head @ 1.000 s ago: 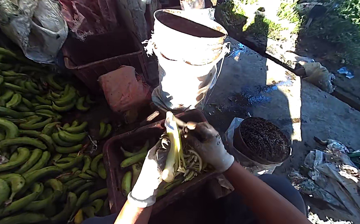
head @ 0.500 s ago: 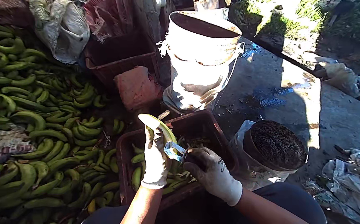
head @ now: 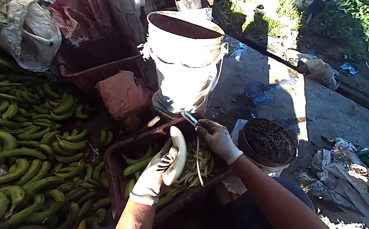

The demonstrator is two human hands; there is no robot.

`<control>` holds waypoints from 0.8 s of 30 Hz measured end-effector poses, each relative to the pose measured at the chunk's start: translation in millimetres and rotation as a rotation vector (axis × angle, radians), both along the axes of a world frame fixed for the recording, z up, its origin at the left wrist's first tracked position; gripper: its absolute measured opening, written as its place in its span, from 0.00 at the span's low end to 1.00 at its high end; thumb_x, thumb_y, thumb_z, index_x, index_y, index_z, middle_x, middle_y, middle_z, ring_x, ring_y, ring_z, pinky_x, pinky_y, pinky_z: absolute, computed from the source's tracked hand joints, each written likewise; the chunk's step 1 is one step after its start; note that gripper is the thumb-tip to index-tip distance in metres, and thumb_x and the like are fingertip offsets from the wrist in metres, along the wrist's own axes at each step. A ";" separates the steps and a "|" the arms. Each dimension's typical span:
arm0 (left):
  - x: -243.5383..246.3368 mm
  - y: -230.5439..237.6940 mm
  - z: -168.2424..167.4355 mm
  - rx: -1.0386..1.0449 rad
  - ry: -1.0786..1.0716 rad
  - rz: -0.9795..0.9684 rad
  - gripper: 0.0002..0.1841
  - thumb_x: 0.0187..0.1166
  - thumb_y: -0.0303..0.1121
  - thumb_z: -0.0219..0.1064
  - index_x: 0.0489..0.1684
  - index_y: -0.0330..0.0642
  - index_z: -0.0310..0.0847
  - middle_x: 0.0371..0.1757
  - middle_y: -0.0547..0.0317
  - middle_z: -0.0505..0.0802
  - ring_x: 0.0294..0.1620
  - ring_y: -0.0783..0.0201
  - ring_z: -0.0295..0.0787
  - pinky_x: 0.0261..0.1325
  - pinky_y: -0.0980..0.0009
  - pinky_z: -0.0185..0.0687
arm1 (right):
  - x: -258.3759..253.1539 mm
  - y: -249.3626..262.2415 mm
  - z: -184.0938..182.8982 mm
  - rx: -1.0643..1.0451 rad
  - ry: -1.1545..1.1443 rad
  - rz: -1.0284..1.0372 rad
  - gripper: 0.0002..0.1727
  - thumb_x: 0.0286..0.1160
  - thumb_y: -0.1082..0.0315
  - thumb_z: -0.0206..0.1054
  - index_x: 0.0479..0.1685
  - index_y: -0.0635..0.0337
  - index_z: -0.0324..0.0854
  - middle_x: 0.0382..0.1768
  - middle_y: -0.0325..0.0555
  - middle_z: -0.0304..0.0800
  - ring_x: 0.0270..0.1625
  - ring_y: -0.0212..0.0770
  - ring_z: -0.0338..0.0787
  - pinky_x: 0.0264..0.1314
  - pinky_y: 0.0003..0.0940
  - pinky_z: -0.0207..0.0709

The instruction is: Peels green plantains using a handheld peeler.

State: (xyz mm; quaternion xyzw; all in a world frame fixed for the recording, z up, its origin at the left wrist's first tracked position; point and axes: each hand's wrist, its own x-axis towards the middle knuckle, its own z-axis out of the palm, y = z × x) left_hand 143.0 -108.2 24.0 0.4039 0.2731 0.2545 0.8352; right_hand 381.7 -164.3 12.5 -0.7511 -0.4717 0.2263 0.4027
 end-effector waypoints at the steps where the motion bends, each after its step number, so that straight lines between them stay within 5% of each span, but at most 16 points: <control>1: 2.9 2.3 -3.5 -0.024 -0.069 0.103 0.21 0.91 0.41 0.54 0.78 0.44 0.70 0.53 0.46 0.91 0.47 0.57 0.92 0.47 0.62 0.92 | -7.0 -5.5 4.8 0.025 0.002 -0.005 0.27 0.75 0.37 0.68 0.67 0.39 0.87 0.55 0.34 0.94 0.57 0.33 0.91 0.65 0.48 0.85; 4: 7.2 13.4 -13.1 -0.120 -0.196 0.369 0.17 0.92 0.35 0.51 0.74 0.44 0.71 0.54 0.48 0.91 0.52 0.57 0.91 0.54 0.58 0.90 | -36.4 -25.7 5.9 0.128 -0.062 0.050 0.29 0.73 0.39 0.71 0.66 0.46 0.88 0.56 0.37 0.92 0.59 0.33 0.90 0.66 0.42 0.85; 6: 10.1 15.8 -11.1 -0.194 -0.151 0.542 0.13 0.92 0.35 0.50 0.63 0.42 0.76 0.44 0.53 0.91 0.42 0.62 0.92 0.44 0.65 0.92 | -52.3 -36.5 -2.3 0.198 -0.119 0.097 0.28 0.74 0.40 0.71 0.64 0.50 0.89 0.56 0.40 0.92 0.60 0.36 0.89 0.67 0.41 0.83; 11: 8.9 22.1 -8.5 -0.336 -0.154 0.670 0.15 0.93 0.40 0.46 0.51 0.43 0.77 0.38 0.53 0.90 0.37 0.63 0.90 0.38 0.67 0.89 | -72.7 -42.0 -10.9 0.236 -0.273 0.181 0.27 0.73 0.39 0.71 0.64 0.45 0.90 0.53 0.42 0.93 0.58 0.39 0.89 0.63 0.40 0.84; 14: 5.8 20.0 -2.8 -0.284 -0.097 0.569 0.16 0.93 0.38 0.46 0.54 0.37 0.78 0.40 0.47 0.91 0.39 0.58 0.92 0.41 0.62 0.91 | -66.8 -37.0 -12.0 0.263 -0.301 0.222 0.26 0.75 0.40 0.69 0.64 0.45 0.90 0.54 0.44 0.93 0.58 0.41 0.89 0.64 0.42 0.83; 18: -12.4 8.6 8.4 0.018 -0.097 0.107 0.16 0.90 0.34 0.51 0.65 0.37 0.79 0.50 0.50 0.92 0.49 0.61 0.91 0.53 0.65 0.90 | -49.3 -26.0 -5.6 0.256 -0.183 0.278 0.24 0.80 0.45 0.68 0.66 0.47 0.89 0.58 0.45 0.91 0.62 0.39 0.88 0.68 0.40 0.82; 21: -13.9 5.6 15.5 0.046 -0.114 -0.124 0.20 0.84 0.34 0.55 0.72 0.41 0.77 0.54 0.54 0.92 0.52 0.66 0.91 0.55 0.69 0.89 | -20.9 -7.3 -4.8 0.005 -0.083 0.274 0.24 0.86 0.43 0.59 0.67 0.44 0.88 0.60 0.37 0.93 0.65 0.33 0.88 0.73 0.41 0.80; 24: -5.4 -0.6 22.5 0.020 -0.015 -0.088 0.20 0.84 0.32 0.51 0.71 0.43 0.78 0.50 0.57 0.93 0.45 0.68 0.91 0.48 0.72 0.89 | 9.7 6.3 -17.5 -0.255 -0.042 0.151 0.26 0.88 0.40 0.52 0.65 0.41 0.89 0.58 0.37 0.94 0.64 0.37 0.90 0.74 0.52 0.77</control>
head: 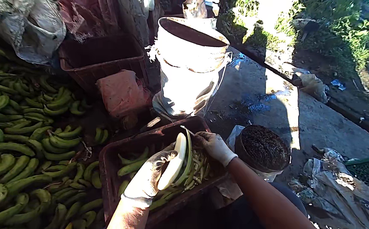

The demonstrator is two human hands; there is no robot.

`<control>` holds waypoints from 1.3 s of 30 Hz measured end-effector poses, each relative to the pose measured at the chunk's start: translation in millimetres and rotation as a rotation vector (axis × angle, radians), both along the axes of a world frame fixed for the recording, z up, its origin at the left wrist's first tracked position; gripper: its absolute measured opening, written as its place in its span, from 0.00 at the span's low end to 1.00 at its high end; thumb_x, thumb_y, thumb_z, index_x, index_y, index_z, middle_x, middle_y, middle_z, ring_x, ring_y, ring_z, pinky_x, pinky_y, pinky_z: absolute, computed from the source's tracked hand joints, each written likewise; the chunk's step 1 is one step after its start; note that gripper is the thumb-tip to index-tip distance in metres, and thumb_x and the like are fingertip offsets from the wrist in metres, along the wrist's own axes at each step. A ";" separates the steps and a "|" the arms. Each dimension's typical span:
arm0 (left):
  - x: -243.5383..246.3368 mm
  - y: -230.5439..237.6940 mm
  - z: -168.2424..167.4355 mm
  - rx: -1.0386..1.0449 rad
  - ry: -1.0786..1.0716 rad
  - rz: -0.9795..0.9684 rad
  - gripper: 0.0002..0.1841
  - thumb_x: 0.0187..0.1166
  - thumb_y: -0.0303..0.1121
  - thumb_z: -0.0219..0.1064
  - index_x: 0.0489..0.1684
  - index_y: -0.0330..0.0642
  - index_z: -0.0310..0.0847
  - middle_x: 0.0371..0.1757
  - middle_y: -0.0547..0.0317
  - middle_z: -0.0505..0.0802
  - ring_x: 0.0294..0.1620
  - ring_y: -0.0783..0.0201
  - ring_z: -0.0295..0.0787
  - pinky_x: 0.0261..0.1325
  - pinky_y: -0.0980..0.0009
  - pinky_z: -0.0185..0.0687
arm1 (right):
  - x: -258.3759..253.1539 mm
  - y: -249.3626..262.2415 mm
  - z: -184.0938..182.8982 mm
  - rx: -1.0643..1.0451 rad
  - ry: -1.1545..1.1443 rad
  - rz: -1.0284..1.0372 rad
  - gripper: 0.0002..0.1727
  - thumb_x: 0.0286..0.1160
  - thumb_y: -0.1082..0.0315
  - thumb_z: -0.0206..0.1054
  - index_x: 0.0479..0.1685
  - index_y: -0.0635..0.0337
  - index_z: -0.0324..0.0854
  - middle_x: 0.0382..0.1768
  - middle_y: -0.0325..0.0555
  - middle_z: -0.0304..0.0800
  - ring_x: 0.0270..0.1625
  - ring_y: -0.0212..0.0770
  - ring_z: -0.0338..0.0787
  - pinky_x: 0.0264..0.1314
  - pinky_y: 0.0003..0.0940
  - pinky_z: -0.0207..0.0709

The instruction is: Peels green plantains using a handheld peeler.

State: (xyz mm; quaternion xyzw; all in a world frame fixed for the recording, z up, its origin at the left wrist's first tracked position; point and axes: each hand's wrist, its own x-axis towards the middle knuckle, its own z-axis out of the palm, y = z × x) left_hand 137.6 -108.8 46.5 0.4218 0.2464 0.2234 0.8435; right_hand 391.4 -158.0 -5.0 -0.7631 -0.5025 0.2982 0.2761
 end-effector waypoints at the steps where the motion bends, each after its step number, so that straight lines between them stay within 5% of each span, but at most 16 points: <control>1: 2.3 0.3 -2.2 0.002 0.006 0.033 0.19 0.87 0.35 0.52 0.71 0.43 0.77 0.47 0.57 0.92 0.41 0.68 0.91 0.43 0.72 0.90 | 4.8 -0.8 -0.7 -0.009 0.007 -0.064 0.26 0.87 0.39 0.53 0.64 0.41 0.89 0.56 0.38 0.95 0.62 0.38 0.90 0.72 0.53 0.78; 5: 6.6 10.1 -17.3 -0.086 -0.095 0.303 0.18 0.91 0.39 0.54 0.73 0.42 0.74 0.48 0.49 0.91 0.43 0.59 0.92 0.44 0.63 0.92 | -9.5 -16.8 17.6 0.238 -0.029 -0.102 0.28 0.82 0.36 0.60 0.67 0.43 0.87 0.57 0.36 0.93 0.61 0.33 0.90 0.69 0.44 0.82; 8: 8.1 18.6 -25.4 -0.293 -0.323 0.459 0.19 0.94 0.40 0.42 0.64 0.40 0.75 0.51 0.45 0.91 0.50 0.52 0.93 0.51 0.54 0.92 | -35.0 -33.9 21.0 0.478 -0.050 0.050 0.27 0.80 0.42 0.66 0.68 0.50 0.87 0.60 0.41 0.91 0.65 0.36 0.88 0.72 0.41 0.82; 12: 7.5 16.0 -18.0 -0.319 -0.430 0.526 0.25 0.94 0.40 0.30 0.55 0.41 0.76 0.47 0.50 0.92 0.49 0.58 0.92 0.51 0.59 0.92 | -56.5 -45.8 14.1 0.585 -0.084 0.212 0.25 0.77 0.46 0.72 0.67 0.48 0.88 0.59 0.46 0.90 0.63 0.40 0.87 0.69 0.40 0.82; 15: 6.3 13.7 -17.6 -0.322 -0.355 0.479 0.23 0.95 0.39 0.33 0.56 0.40 0.76 0.43 0.48 0.91 0.43 0.57 0.93 0.45 0.61 0.92 | -61.6 -45.3 11.7 0.606 -0.064 0.254 0.23 0.77 0.48 0.73 0.66 0.48 0.89 0.58 0.45 0.90 0.63 0.38 0.87 0.68 0.38 0.82; 19: 3.8 1.4 -8.1 -0.228 -0.305 0.239 0.21 0.93 0.38 0.39 0.56 0.41 0.81 0.47 0.51 0.93 0.50 0.61 0.93 0.54 0.63 0.91 | -54.9 -38.6 11.5 0.638 -0.012 0.220 0.23 0.78 0.49 0.72 0.66 0.52 0.90 0.59 0.48 0.90 0.64 0.39 0.87 0.69 0.37 0.82; 22: 4.5 7.0 -5.0 -0.268 -0.335 0.256 0.22 0.94 0.39 0.37 0.56 0.41 0.80 0.47 0.49 0.92 0.49 0.59 0.93 0.53 0.60 0.91 | -54.1 -41.7 17.7 0.672 0.010 0.250 0.22 0.79 0.52 0.72 0.66 0.52 0.89 0.60 0.48 0.90 0.65 0.39 0.87 0.69 0.37 0.82; 27: -2.0 19.6 -13.4 -0.396 -0.307 0.410 0.22 0.95 0.41 0.38 0.58 0.38 0.77 0.45 0.46 0.91 0.44 0.55 0.93 0.45 0.61 0.93 | -61.9 -49.4 18.6 0.674 -0.098 0.345 0.22 0.78 0.49 0.72 0.65 0.48 0.89 0.59 0.47 0.90 0.64 0.40 0.87 0.69 0.39 0.81; 32: -4.6 7.2 -8.6 -0.245 -0.322 0.183 0.20 0.92 0.37 0.42 0.59 0.38 0.80 0.47 0.47 0.92 0.47 0.58 0.93 0.51 0.62 0.92 | -56.8 -42.3 17.8 0.658 -0.115 0.278 0.23 0.79 0.49 0.71 0.67 0.49 0.89 0.59 0.47 0.91 0.63 0.40 0.87 0.68 0.39 0.82; 36: -6.4 -7.6 4.4 -0.096 -0.258 0.069 0.18 0.91 0.32 0.47 0.59 0.40 0.85 0.50 0.55 0.94 0.50 0.68 0.91 0.56 0.71 0.89 | -34.1 -19.8 10.8 0.325 0.029 0.015 0.22 0.87 0.47 0.59 0.66 0.47 0.89 0.57 0.40 0.94 0.61 0.34 0.90 0.69 0.40 0.82; 39: -6.9 0.5 -9.3 -0.127 -0.336 0.005 0.18 0.91 0.38 0.51 0.65 0.38 0.81 0.51 0.48 0.92 0.48 0.59 0.92 0.51 0.62 0.91 | -1.4 -6.5 -6.1 0.062 0.115 -0.183 0.24 0.87 0.42 0.56 0.59 0.45 0.91 0.49 0.40 0.96 0.56 0.37 0.92 0.66 0.50 0.81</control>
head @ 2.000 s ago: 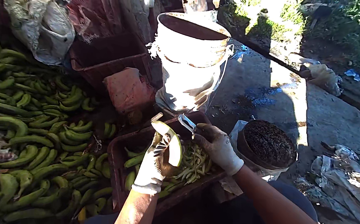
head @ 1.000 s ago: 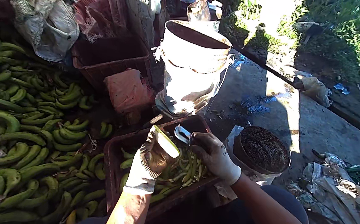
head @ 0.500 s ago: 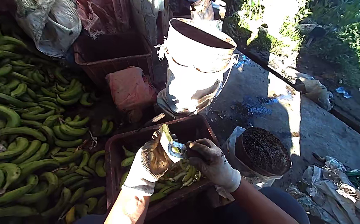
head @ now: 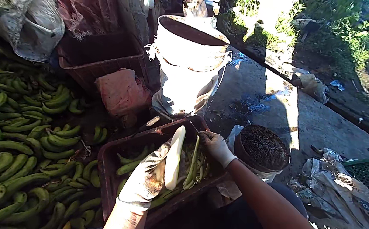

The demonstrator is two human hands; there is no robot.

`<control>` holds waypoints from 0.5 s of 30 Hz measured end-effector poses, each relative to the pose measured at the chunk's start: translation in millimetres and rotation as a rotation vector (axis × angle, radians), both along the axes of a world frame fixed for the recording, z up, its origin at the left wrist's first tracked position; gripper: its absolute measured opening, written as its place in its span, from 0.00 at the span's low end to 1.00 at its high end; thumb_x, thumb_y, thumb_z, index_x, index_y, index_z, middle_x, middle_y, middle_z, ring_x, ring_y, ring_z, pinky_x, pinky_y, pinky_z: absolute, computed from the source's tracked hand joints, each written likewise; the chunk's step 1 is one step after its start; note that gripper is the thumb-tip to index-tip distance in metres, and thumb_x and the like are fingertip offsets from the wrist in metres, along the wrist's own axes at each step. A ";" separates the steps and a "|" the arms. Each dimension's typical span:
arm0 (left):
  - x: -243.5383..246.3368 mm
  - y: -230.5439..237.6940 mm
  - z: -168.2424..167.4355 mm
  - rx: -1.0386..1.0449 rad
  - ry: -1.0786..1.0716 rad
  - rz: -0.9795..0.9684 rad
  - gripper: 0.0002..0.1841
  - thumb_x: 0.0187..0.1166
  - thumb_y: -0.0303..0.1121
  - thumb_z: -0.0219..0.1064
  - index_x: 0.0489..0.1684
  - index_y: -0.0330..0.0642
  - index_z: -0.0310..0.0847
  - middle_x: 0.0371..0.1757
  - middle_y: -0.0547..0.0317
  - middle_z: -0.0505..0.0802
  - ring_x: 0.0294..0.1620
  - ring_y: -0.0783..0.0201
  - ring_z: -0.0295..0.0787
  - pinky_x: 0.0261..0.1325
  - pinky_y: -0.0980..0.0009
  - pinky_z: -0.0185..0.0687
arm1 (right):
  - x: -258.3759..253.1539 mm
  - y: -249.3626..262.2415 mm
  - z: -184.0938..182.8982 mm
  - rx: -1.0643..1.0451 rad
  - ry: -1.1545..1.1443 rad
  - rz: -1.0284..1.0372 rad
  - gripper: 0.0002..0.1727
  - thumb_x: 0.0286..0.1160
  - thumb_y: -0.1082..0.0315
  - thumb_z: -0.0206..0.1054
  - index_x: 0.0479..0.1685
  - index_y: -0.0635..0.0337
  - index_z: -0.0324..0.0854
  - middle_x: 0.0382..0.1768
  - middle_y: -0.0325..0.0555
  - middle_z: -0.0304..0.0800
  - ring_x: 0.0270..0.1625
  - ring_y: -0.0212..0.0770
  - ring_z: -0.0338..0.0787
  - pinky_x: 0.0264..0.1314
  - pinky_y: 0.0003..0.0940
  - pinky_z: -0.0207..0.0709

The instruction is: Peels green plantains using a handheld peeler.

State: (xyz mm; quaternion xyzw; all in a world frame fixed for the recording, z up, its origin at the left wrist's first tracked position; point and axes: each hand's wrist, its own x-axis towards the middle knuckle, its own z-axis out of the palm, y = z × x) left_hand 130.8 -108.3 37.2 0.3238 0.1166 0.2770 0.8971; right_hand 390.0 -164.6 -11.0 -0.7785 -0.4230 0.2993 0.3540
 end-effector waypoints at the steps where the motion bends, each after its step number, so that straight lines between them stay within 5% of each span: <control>1: -0.6 1.8 2.0 0.023 0.048 0.027 0.18 0.90 0.40 0.54 0.67 0.40 0.80 0.49 0.48 0.92 0.45 0.59 0.92 0.48 0.62 0.91 | 5.2 -1.3 -0.9 0.010 0.006 -0.042 0.24 0.85 0.40 0.58 0.56 0.44 0.91 0.45 0.39 0.95 0.52 0.36 0.92 0.62 0.49 0.82; 5: -3.6 13.9 3.3 0.068 0.171 0.291 0.17 0.90 0.34 0.53 0.69 0.36 0.76 0.51 0.46 0.91 0.47 0.57 0.91 0.52 0.61 0.91 | -12.8 -19.3 30.1 0.253 -0.062 0.071 0.25 0.79 0.42 0.67 0.65 0.46 0.88 0.53 0.36 0.93 0.54 0.30 0.91 0.61 0.36 0.87; 8: -5.3 20.0 -0.1 -0.010 0.135 0.400 0.17 0.91 0.32 0.44 0.65 0.38 0.77 0.53 0.47 0.91 0.51 0.58 0.91 0.53 0.61 0.91 | -35.9 -37.8 38.7 0.470 -0.152 0.333 0.24 0.76 0.49 0.73 0.66 0.52 0.88 0.60 0.43 0.90 0.63 0.36 0.88 0.68 0.39 0.84; 12: -9.4 18.4 2.3 -0.057 0.094 0.277 0.18 0.92 0.37 0.46 0.61 0.39 0.80 0.49 0.49 0.91 0.47 0.60 0.91 0.50 0.63 0.91 | -50.7 -47.3 33.7 0.559 -0.294 0.554 0.23 0.72 0.50 0.78 0.65 0.44 0.89 0.58 0.45 0.89 0.63 0.39 0.87 0.69 0.41 0.82; 15: -7.2 6.8 5.1 0.015 0.058 0.119 0.16 0.91 0.37 0.48 0.58 0.40 0.82 0.47 0.51 0.91 0.46 0.63 0.91 0.51 0.66 0.90 | -53.3 -44.2 33.0 0.583 -0.256 0.506 0.22 0.71 0.51 0.78 0.63 0.46 0.90 0.57 0.46 0.89 0.63 0.38 0.86 0.68 0.39 0.83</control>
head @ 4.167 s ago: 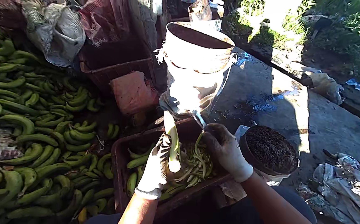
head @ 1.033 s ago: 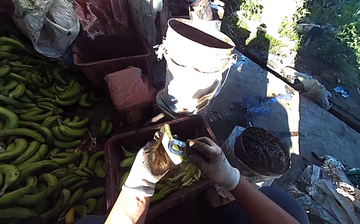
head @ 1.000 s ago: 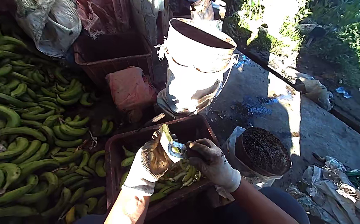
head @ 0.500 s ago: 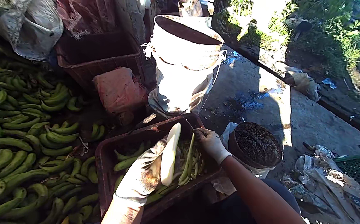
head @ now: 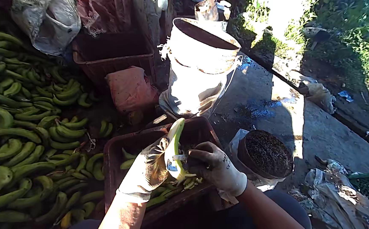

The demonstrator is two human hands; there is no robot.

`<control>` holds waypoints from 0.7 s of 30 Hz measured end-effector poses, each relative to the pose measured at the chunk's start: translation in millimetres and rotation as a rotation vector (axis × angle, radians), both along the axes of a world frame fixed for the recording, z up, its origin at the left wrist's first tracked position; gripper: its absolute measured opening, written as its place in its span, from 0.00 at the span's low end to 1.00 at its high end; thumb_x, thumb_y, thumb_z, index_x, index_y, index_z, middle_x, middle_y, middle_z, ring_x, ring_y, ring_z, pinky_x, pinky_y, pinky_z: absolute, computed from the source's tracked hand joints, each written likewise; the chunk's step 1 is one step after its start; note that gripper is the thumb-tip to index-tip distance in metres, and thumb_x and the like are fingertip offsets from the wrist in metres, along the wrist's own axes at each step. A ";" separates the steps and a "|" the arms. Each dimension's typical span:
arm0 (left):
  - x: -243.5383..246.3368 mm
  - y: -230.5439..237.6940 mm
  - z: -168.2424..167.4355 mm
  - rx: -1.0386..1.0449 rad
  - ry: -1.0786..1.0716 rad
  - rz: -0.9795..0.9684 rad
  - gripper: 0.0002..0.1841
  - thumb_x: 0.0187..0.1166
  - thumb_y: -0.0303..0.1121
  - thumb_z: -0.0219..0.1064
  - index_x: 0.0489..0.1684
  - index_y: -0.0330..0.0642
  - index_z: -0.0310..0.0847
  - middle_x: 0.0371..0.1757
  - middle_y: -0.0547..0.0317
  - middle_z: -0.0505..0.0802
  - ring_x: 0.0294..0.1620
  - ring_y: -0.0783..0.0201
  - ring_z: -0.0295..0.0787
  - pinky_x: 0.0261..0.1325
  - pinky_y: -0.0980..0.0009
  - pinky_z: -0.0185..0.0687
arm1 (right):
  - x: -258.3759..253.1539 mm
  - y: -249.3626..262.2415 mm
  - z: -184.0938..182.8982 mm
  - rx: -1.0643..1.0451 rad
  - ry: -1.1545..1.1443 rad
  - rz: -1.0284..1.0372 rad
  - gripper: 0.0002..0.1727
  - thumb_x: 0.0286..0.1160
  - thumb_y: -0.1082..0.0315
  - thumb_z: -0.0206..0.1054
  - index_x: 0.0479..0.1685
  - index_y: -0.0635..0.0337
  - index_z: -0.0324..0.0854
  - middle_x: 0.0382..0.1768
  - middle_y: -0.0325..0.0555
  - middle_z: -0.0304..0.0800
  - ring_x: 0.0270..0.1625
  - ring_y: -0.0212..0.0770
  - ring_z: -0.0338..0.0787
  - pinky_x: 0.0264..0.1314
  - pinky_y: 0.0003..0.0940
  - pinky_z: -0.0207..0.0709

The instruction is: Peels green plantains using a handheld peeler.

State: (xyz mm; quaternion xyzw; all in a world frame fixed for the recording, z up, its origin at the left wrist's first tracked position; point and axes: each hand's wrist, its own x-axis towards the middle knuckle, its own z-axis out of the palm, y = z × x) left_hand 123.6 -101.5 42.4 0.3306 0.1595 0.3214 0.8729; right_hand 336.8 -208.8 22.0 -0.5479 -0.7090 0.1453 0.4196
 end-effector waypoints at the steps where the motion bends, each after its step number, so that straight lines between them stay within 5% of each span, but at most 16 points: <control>1: 2.3 -4.8 1.0 0.037 -0.001 -0.027 0.16 0.91 0.36 0.50 0.58 0.40 0.84 0.48 0.53 0.92 0.48 0.65 0.91 0.54 0.68 0.89 | 0.0 3.5 0.3 -0.014 0.042 -0.072 0.22 0.71 0.52 0.78 0.63 0.47 0.91 0.57 0.46 0.89 0.62 0.38 0.87 0.66 0.38 0.84; 4: 9.3 -10.0 -2.0 0.122 0.140 -0.014 0.16 0.91 0.34 0.50 0.57 0.41 0.85 0.46 0.56 0.92 0.46 0.68 0.90 0.51 0.71 0.89 | 12.1 22.0 -5.2 -0.138 0.098 -0.379 0.22 0.76 0.47 0.73 0.64 0.45 0.90 0.55 0.43 0.90 0.57 0.37 0.89 0.61 0.39 0.86; 7: 10.0 -0.6 -9.4 0.127 0.141 0.017 0.18 0.90 0.33 0.51 0.67 0.36 0.80 0.51 0.48 0.91 0.49 0.60 0.90 0.55 0.63 0.89 | 37.6 30.7 -7.9 -0.355 0.173 -0.536 0.26 0.79 0.40 0.66 0.68 0.42 0.88 0.59 0.42 0.90 0.62 0.37 0.88 0.68 0.44 0.82; 12: 5.8 11.3 -1.6 0.144 0.241 0.272 0.17 0.89 0.27 0.49 0.67 0.32 0.78 0.51 0.46 0.92 0.50 0.59 0.92 0.57 0.63 0.90 | 30.6 0.8 21.2 -0.221 0.140 -0.201 0.22 0.77 0.49 0.72 0.67 0.46 0.89 0.59 0.41 0.89 0.60 0.33 0.88 0.63 0.34 0.86; 15: 4.3 13.1 -2.0 0.153 0.217 0.229 0.18 0.91 0.30 0.48 0.68 0.34 0.77 0.51 0.46 0.92 0.48 0.59 0.92 0.55 0.63 0.90 | 16.8 -12.6 21.5 -0.194 0.020 0.048 0.23 0.73 0.51 0.77 0.67 0.42 0.89 0.57 0.41 0.88 0.60 0.33 0.86 0.65 0.33 0.84; 18: 3.9 7.0 -4.6 0.190 0.179 0.115 0.18 0.88 0.32 0.50 0.69 0.36 0.79 0.49 0.48 0.93 0.47 0.60 0.92 0.52 0.64 0.91 | 9.5 -8.1 9.8 -0.141 -0.035 0.047 0.23 0.73 0.49 0.77 0.67 0.40 0.89 0.57 0.43 0.88 0.61 0.35 0.86 0.66 0.35 0.82; 21: 10.4 -3.7 -3.6 0.223 0.178 0.048 0.17 0.86 0.31 0.52 0.66 0.40 0.82 0.49 0.56 0.93 0.49 0.68 0.91 0.56 0.70 0.89 | 11.0 6.4 0.8 -0.069 0.034 -0.181 0.21 0.72 0.50 0.77 0.63 0.43 0.91 0.57 0.45 0.90 0.61 0.38 0.87 0.65 0.40 0.84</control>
